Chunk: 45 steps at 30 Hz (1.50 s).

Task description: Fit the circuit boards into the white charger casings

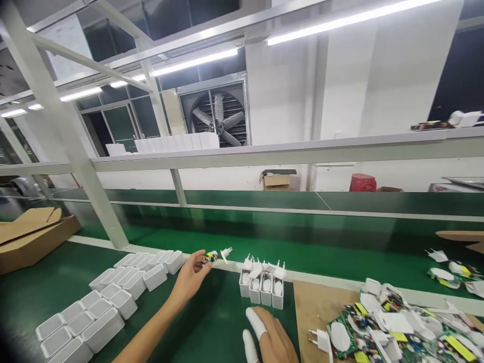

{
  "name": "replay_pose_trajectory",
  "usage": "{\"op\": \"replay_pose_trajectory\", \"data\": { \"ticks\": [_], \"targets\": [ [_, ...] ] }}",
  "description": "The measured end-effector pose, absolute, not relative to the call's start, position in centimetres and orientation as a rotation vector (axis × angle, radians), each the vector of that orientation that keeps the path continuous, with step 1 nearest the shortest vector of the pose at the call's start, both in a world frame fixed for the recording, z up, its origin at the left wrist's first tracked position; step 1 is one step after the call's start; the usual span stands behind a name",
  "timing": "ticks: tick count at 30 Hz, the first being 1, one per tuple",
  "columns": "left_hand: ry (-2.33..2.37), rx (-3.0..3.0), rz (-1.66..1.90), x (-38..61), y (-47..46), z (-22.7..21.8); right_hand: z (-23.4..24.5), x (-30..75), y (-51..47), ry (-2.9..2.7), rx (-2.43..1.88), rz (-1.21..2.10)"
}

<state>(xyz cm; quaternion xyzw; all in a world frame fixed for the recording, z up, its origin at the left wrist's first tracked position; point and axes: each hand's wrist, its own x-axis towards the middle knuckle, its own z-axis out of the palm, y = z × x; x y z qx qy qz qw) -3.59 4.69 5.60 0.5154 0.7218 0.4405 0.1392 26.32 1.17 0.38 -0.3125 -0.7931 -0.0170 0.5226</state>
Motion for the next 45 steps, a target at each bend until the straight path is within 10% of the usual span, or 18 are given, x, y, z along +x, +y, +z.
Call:
{"op": "replay_pose_trajectory", "data": {
  "ticks": [8, 19, 30, 45],
  "targets": [
    [1.442, 2.024, 0.638, 0.0, -6.5, 7.2, -1.1, 26.5, 0.8, -2.013, -0.708, 0.164],
    [2.737, 1.847, 0.791, -11.6, -3.0, 11.0, -3.6, 25.5, 0.2, -2.378, -0.666, 0.292],
    [1.555, 2.230, 0.653, -1.3, -2.6, 10.1, 2.2, 29.3, 1.2, -2.397, -0.833, 0.391],
    [1.550, 1.753, 0.931, 0.7, -2.3, 4.7, 3.5, 28.7, 0.8, -2.253, -0.838, 0.513]
  ]
}}
